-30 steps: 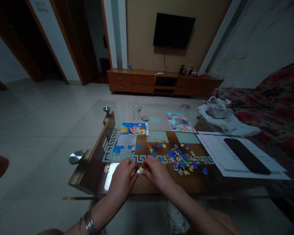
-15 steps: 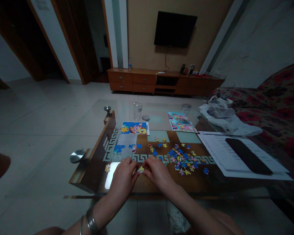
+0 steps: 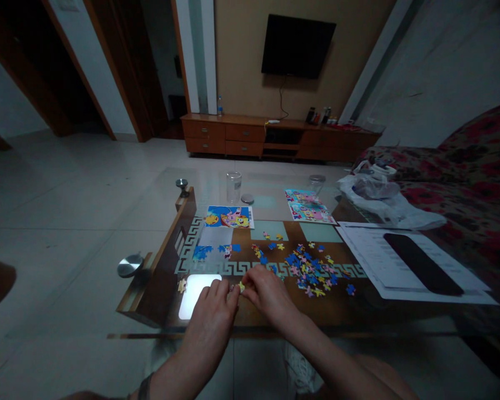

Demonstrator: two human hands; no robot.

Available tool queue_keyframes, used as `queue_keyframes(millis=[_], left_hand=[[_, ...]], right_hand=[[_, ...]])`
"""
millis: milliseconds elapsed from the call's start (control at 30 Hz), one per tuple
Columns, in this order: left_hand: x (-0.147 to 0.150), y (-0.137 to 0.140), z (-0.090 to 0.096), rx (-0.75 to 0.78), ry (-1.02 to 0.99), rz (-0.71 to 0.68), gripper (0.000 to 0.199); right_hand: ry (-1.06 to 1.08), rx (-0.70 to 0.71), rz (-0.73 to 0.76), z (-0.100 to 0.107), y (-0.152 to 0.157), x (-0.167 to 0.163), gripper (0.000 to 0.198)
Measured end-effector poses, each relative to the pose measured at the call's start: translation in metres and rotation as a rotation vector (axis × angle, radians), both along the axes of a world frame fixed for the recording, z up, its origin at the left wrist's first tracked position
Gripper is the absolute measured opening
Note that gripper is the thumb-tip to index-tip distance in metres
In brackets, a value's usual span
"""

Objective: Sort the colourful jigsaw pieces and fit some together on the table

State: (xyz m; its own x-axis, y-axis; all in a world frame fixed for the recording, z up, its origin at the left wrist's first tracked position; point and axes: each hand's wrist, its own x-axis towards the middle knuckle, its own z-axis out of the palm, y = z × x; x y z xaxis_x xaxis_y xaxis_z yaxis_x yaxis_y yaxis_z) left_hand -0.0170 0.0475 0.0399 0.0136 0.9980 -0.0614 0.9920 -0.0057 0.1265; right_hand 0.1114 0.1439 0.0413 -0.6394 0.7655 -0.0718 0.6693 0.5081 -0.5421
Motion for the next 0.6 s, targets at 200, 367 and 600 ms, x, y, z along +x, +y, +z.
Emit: queue_keyframes(millis=[200,367,600], left_hand=[[-0.005,0.0,-0.001,-0.003,-0.103,-0.001,0.041],[-0.016,0.0,-0.002,0.038,-0.346,0.008,0.034],[-0.014,-0.003,0.0,0.01,-0.214,-0.022,0.035]], right_hand=[[-0.003,0.003,0.003,-0.005,0.003,0.002,0.011],[0.001,0.003,0.023,-0.003,0.003,0.002,0.013],[0.01,-0.017,0.026,0.001,0.002,0.002,0.012]])
